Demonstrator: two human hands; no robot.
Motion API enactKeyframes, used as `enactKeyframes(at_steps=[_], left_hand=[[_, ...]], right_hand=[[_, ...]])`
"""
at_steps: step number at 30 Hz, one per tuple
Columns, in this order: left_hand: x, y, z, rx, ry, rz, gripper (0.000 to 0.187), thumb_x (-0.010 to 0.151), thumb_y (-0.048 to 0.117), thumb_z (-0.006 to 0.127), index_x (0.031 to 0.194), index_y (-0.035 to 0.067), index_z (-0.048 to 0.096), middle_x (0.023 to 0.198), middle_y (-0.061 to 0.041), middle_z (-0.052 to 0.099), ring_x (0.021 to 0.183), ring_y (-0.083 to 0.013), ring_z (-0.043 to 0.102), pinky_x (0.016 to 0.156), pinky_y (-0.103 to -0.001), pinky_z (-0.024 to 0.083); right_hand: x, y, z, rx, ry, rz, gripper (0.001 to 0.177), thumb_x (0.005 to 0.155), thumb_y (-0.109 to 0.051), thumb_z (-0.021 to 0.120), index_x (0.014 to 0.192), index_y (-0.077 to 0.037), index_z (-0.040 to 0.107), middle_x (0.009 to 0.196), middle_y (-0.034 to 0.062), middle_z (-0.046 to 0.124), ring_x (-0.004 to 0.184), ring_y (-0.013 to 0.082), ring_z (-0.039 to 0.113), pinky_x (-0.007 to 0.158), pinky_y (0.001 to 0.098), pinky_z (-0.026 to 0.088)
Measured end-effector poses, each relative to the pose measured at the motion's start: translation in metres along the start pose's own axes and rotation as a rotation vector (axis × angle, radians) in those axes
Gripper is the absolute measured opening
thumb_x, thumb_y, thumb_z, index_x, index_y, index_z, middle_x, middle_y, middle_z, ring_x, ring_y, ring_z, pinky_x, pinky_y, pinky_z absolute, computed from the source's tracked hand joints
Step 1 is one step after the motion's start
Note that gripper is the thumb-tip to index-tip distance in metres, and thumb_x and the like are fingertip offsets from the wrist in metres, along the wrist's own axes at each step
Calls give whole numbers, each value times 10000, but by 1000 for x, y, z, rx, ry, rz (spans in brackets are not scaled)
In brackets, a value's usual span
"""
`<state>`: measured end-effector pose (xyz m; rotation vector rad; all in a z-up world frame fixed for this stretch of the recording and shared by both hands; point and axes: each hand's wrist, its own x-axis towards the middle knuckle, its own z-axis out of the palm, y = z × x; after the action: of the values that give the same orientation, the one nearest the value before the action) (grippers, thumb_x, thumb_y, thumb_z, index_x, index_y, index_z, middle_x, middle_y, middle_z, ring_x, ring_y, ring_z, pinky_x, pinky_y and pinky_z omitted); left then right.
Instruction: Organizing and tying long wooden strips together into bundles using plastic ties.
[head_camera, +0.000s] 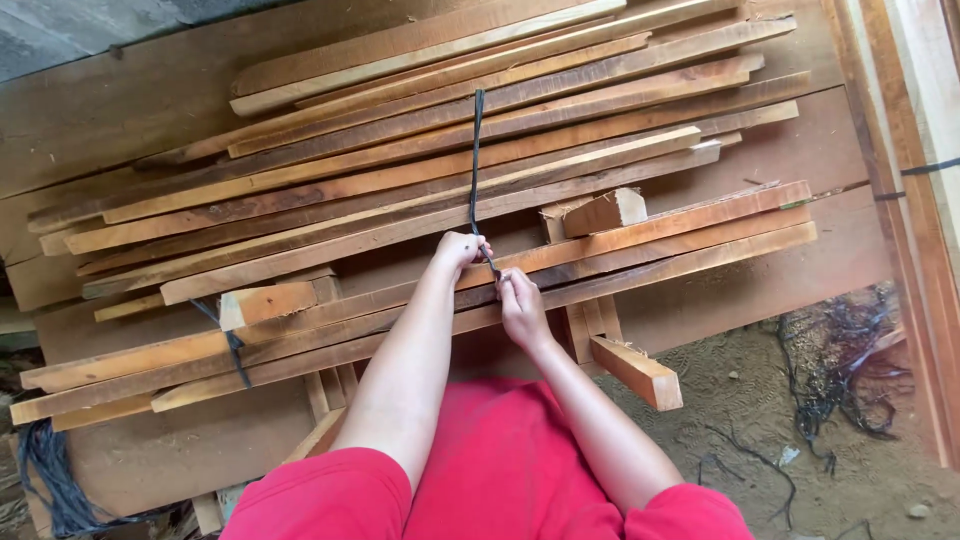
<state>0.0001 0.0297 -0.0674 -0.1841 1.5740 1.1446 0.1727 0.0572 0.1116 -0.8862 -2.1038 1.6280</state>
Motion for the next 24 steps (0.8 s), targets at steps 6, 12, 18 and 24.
enactKeyframes(at_steps=[6,12,18,24], left_hand=[[11,-6,2,52,3,2,200,950,105,627,882,-40,747,803,-117,755,699,-197,727,644,-328,572],[-6,5,4,63,20,24,229,978,117,619,871,-45,741,787,-118,747,701,-192,720,664,-328,569],[-26,16,6,73,36,51,250,987,132,612,865,-44,741,789,-119,749,698,-186,718,672,-320,573],[-14,8,7,58,35,38,242,987,139,622,871,-37,741,794,-116,749,697,-188,719,655,-321,572]], right_hand=[[27,-11,-4,-42,51,186,383,1107,-207,428,892,-24,687,732,163,649,694,269,632,724,353,510],[35,-30,-8,-455,-39,203,352,889,-361,721,983,-22,742,895,215,754,855,356,748,781,418,585],[44,-35,-7,-835,-209,274,270,924,-320,692,942,-68,787,924,211,740,875,400,725,787,509,576],[44,-23,-8,-997,-332,232,387,968,-419,610,894,-72,765,875,207,740,831,387,734,746,520,584]])
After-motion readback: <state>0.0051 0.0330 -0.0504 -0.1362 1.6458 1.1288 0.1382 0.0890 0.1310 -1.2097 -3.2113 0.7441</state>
